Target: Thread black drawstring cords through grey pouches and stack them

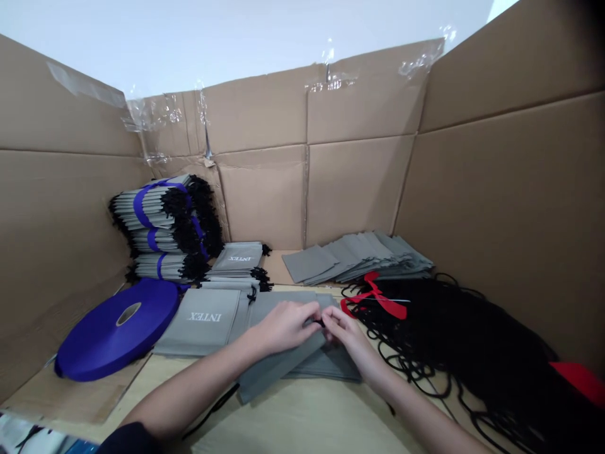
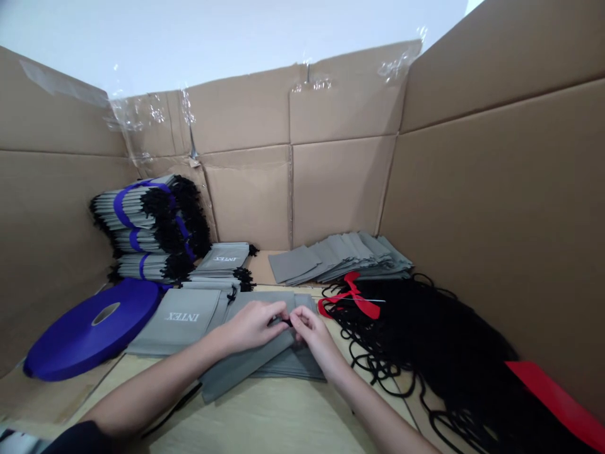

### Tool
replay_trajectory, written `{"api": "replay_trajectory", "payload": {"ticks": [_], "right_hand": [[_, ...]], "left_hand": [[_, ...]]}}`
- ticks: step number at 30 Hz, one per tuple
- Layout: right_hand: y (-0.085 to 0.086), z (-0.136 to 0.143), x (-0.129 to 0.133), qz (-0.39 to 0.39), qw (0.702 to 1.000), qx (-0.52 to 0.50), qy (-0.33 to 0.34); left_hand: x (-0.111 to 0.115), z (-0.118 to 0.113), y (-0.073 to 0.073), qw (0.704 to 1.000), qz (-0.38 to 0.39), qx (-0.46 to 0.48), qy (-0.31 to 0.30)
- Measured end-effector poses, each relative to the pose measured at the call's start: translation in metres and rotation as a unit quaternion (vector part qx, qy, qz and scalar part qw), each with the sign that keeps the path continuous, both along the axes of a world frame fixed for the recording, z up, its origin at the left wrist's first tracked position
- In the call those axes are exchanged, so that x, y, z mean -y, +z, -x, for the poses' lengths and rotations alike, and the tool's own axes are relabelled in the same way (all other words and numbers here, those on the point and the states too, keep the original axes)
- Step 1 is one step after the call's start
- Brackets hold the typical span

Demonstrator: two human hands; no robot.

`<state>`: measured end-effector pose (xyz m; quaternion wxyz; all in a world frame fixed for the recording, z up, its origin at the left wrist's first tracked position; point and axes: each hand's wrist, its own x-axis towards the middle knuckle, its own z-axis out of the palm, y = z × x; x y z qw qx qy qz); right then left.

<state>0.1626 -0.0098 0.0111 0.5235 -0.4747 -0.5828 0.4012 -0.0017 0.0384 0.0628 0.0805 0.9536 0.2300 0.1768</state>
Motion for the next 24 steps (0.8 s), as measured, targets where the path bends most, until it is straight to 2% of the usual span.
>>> {"api": "replay_trajectory", "payload": {"ticks": [2,4,8,13,18,24], "right_hand": [[0.004,-0.003,-0.001,0.046,0.997,-0.039,0.047],[0.008,-0.006,-0.001,0.06,0.995,-0.044,0.068],[0.01,-0.007,0.002,0.013,0.998,0.049,0.047],[0.006,-0.009,0.007,-0.051,0.981,0.184,0.033],[0.002,-0.011,0.004,-0.092,0.962,0.258,0.006],[-0.006,-0.013,0.002,-0.091,0.945,0.312,0.03]], "left_hand": [[0.001,0.0,0.001,1.0,0.004,0.003,-0.015],[0.002,0.001,0.002,1.0,0.005,0.006,-0.021],[0.003,0.001,0.003,1.0,-0.002,0.012,-0.024],[0.005,0.003,0.004,0.999,-0.006,0.011,-0.043],[0.003,0.005,0.004,1.0,-0.008,-0.015,-0.014],[-0.004,0.007,0.0,0.998,0.006,-0.038,-0.043]]}}
